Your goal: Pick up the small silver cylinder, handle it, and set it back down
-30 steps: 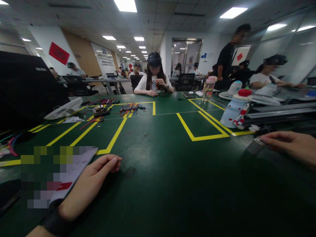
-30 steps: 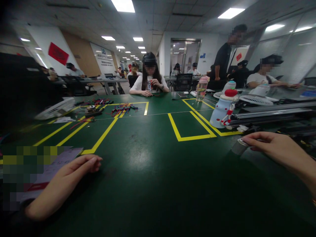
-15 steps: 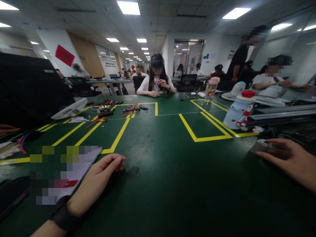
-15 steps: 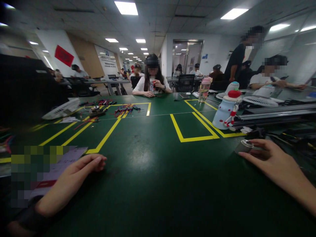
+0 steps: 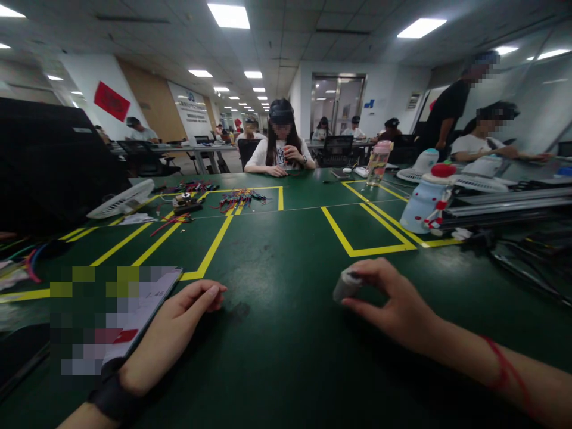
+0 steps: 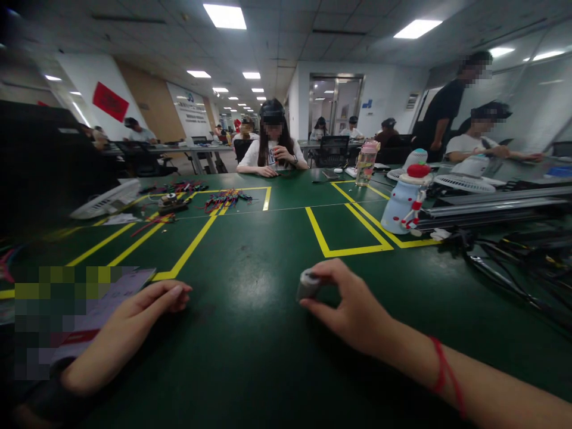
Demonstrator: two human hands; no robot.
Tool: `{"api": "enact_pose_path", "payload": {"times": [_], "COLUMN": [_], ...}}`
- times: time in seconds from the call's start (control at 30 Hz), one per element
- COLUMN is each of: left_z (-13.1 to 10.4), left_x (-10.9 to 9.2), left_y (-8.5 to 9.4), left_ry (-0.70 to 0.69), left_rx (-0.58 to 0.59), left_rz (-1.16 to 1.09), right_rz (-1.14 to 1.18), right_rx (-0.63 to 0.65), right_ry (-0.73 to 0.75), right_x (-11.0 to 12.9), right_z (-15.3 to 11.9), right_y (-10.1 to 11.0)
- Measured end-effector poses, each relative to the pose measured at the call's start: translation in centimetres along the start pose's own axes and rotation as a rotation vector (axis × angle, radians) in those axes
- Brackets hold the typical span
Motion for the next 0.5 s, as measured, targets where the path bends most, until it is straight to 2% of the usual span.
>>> {"api": "enact_pose_path", "payload": {"times": [0.07, 0.17, 0.27, 0.33, 0.4, 0.5], "left_z": [0.0, 0.0, -0.1, -0.2, -0.6, -1.2], "left_x": [0.3, 0.6, 0.1, -1.0, -2.9, -7.4], "left_y": [0.1, 0.1, 0.0, -0.4, -1.5, -4.2], "left_ry": [0.004, 0.009, 0.008, 0.000, -0.035, -0.195], "left_rx": [0.002, 0.002, 0.012, 0.049, 0.126, 0.243], "left_rz": [-0.015, -0.022, 0.023, 0.097, 0.183, 0.267], "right_rz": [0.074, 0.126, 0.160, 0.173, 0.182, 0.199], "right_rx": [0.120, 0.232, 0.274, 0.268, 0.264, 0.233], "right_ry": [0.060, 0.039, -0.033, -0.081, -0.107, -0.119], "right_x": [2.0, 2.5, 1.7, 1.2, 1.1, 1.0], "right_z": [1.0, 1.3, 0.8, 0.5, 0.5, 0.7], "right_y": [-4.0, -7.0, -7.5, -7.2, -7.2, -7.1]}}
Point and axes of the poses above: each hand's wrist, its own z-axis towards the middle knuckle, its own y-axis out of the back of the hand, x = y × z, the point moved 8 cm from there along z, towards the middle knuckle, and after that the axes turned 6 degrees about z, right-handed, at the moved point
